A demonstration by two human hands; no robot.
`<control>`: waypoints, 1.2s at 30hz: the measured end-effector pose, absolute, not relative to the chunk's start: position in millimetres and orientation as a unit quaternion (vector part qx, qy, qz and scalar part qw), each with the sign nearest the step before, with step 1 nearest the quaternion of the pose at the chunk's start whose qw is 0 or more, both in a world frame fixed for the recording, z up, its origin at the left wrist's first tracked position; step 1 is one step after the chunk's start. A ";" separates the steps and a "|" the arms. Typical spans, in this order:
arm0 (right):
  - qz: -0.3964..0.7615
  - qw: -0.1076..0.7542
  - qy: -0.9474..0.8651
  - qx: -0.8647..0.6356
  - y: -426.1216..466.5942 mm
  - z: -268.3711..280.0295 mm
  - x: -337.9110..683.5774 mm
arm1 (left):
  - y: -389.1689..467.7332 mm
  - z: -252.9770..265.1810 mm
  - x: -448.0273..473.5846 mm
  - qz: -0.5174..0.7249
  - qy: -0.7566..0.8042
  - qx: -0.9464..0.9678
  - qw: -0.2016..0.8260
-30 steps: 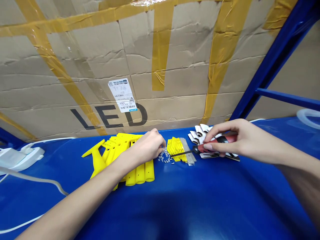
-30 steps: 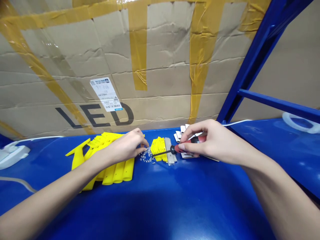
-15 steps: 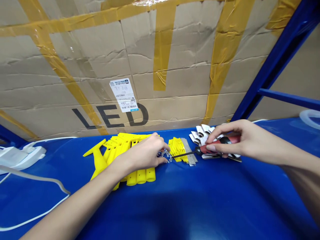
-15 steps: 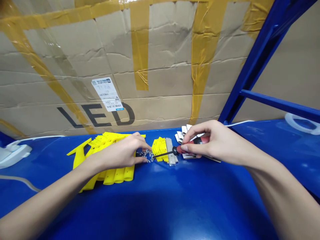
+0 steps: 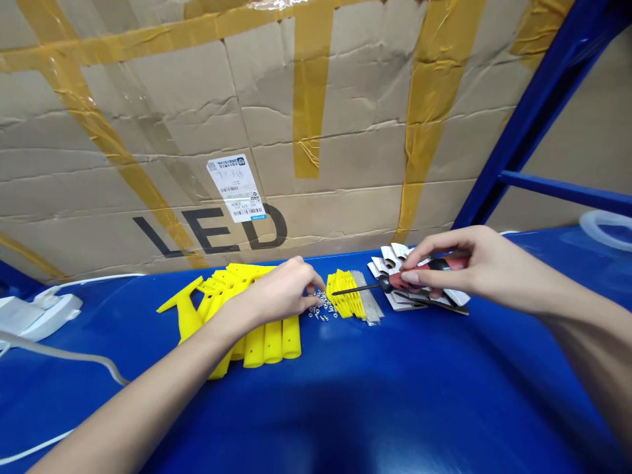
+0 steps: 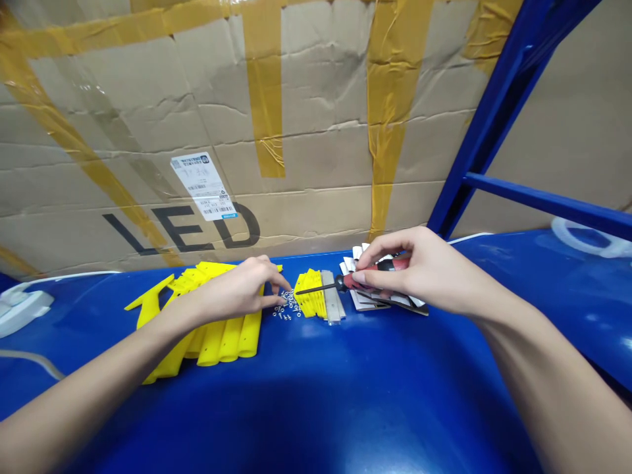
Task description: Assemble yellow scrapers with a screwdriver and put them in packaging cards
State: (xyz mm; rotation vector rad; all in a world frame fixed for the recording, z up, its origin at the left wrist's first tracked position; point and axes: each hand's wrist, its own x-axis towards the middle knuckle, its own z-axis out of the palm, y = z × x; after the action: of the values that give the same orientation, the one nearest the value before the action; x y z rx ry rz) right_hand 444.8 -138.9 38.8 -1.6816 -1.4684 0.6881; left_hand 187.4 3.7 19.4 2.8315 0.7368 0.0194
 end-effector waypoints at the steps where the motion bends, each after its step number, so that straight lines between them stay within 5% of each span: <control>1: 0.285 0.391 -0.575 -0.660 -138.7 38.9 444.9 | 2.8 21.8 182.6 0.019 0.255 0.961 0.103; 9: 0.447 0.565 -0.356 -0.595 -120.9 24.5 423.7 | -3.8 26.8 116.3 0.160 0.394 0.905 -0.009; 14: 0.536 0.594 -0.289 -0.525 -112.4 13.5 390.6 | -15.5 2.9 80.4 0.141 0.548 0.824 -0.038; 22: 0.315 0.470 -0.418 -0.711 -108.8 7.8 374.6 | -18.4 -15.5 64.8 0.136 0.567 0.809 0.076; 36: 0.375 0.394 -0.515 -0.663 -108.2 4.6 377.6 | -25.6 -10.2 59.4 0.146 0.472 0.869 0.016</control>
State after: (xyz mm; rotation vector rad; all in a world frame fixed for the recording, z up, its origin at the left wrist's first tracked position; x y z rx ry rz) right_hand 377.6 -108.2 4.6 -1.6816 -1.3057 0.9504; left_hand 59.4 -25.6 -10.2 2.7028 1.4692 0.4556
